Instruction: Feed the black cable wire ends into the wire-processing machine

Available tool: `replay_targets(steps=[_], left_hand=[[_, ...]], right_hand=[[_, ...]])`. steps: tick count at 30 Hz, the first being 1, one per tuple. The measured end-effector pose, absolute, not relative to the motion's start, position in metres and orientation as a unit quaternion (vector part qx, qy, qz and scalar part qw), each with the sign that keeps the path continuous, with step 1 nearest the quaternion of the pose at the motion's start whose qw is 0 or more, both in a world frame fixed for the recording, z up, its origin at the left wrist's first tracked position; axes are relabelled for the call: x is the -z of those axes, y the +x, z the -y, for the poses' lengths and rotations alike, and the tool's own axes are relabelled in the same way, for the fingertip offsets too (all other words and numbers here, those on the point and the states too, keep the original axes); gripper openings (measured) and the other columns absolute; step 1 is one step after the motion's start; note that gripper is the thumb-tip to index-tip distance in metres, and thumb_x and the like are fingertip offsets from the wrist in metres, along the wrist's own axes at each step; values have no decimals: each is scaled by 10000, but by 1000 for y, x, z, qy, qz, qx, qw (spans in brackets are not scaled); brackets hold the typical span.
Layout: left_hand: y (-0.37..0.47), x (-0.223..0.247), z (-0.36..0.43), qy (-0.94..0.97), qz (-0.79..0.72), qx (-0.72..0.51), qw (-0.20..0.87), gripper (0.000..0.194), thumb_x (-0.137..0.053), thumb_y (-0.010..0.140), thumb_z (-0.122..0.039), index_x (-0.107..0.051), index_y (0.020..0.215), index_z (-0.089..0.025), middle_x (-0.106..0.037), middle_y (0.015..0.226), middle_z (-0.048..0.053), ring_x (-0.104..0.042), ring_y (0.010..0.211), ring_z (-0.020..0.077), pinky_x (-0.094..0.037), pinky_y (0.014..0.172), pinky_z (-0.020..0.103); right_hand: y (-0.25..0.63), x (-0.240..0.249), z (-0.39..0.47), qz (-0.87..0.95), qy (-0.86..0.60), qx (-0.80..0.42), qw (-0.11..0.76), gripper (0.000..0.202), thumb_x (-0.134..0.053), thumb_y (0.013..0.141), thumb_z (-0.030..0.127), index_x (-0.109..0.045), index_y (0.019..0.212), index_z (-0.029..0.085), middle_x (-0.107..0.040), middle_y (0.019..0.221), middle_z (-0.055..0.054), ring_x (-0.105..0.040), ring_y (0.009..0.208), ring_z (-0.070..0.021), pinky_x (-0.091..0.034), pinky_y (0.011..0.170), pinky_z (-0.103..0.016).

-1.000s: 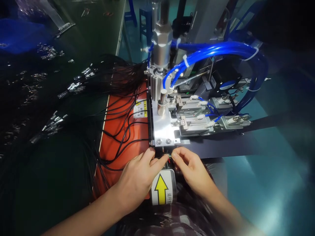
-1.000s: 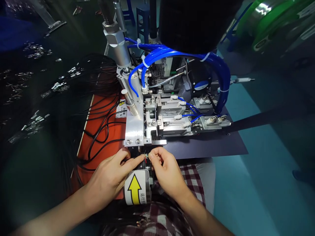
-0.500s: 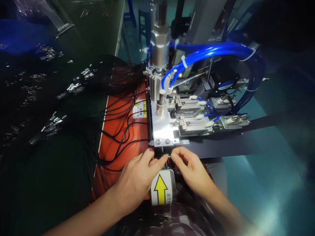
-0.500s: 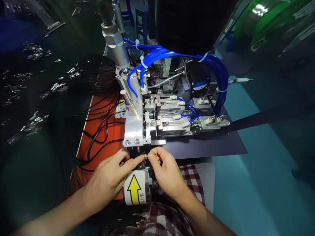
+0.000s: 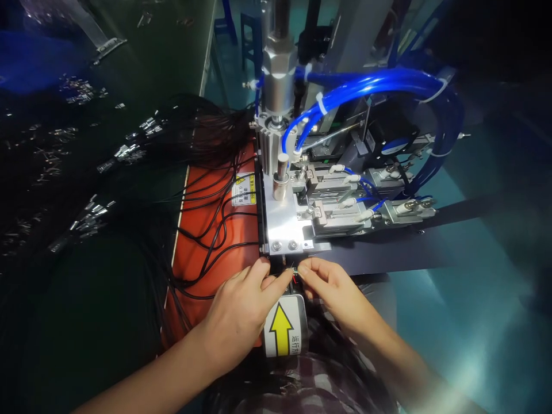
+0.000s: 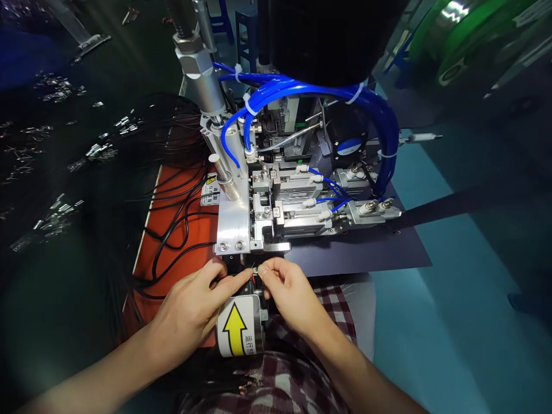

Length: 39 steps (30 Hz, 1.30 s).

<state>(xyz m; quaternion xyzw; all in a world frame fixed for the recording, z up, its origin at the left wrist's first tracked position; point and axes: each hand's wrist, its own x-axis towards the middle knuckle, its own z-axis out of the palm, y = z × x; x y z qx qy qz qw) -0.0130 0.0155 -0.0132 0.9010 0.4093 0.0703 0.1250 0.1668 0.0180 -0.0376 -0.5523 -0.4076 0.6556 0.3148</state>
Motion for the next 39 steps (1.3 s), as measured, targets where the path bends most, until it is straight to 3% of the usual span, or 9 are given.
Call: replay_targets(steps=[11, 28, 33, 39], left_hand=[[-13, 15, -17, 902, -408, -73, 123, 388, -449, 835, -61, -530, 1203, -155, -502, 801, 53, -548, 633, 191, -504, 519, 304], [-13, 15, -18, 904, -404, -84, 114, 360, -351, 895, -94, -538, 1197, -153, -502, 782, 55, -554, 619, 192, -502, 498, 303], [-14, 16, -17, 903, -403, -87, 124, 374, -364, 885, -81, -531, 1212, -156, -502, 795, 59, -555, 628, 194, -505, 503, 307], [-14, 17, -17, 901, -404, -85, 131, 371, -379, 880, -81, -532, 1211, -147, -505, 800, 65, -557, 642, 206, -511, 512, 320]], right_hand=[[166, 46, -11, 476, -573, -585, 320, 228, -482, 888, 361, -489, 730, 197, -431, 613, 43, -403, 552, -135, -345, 513, -250], [167, 45, -12, 542, -587, -505, 327, 188, -476, 906, 293, -499, 743, 201, -492, 680, 16, -461, 635, -160, -387, 609, -276], [168, 48, -10, 505, -572, -542, 352, 166, -500, 898, 299, -521, 767, 199, -491, 692, 18, -454, 639, -157, -387, 601, -268], [164, 54, -4, 523, -560, -504, 398, 136, -487, 912, 247, -521, 787, 204, -506, 734, 11, -471, 680, -159, -391, 642, -272]])
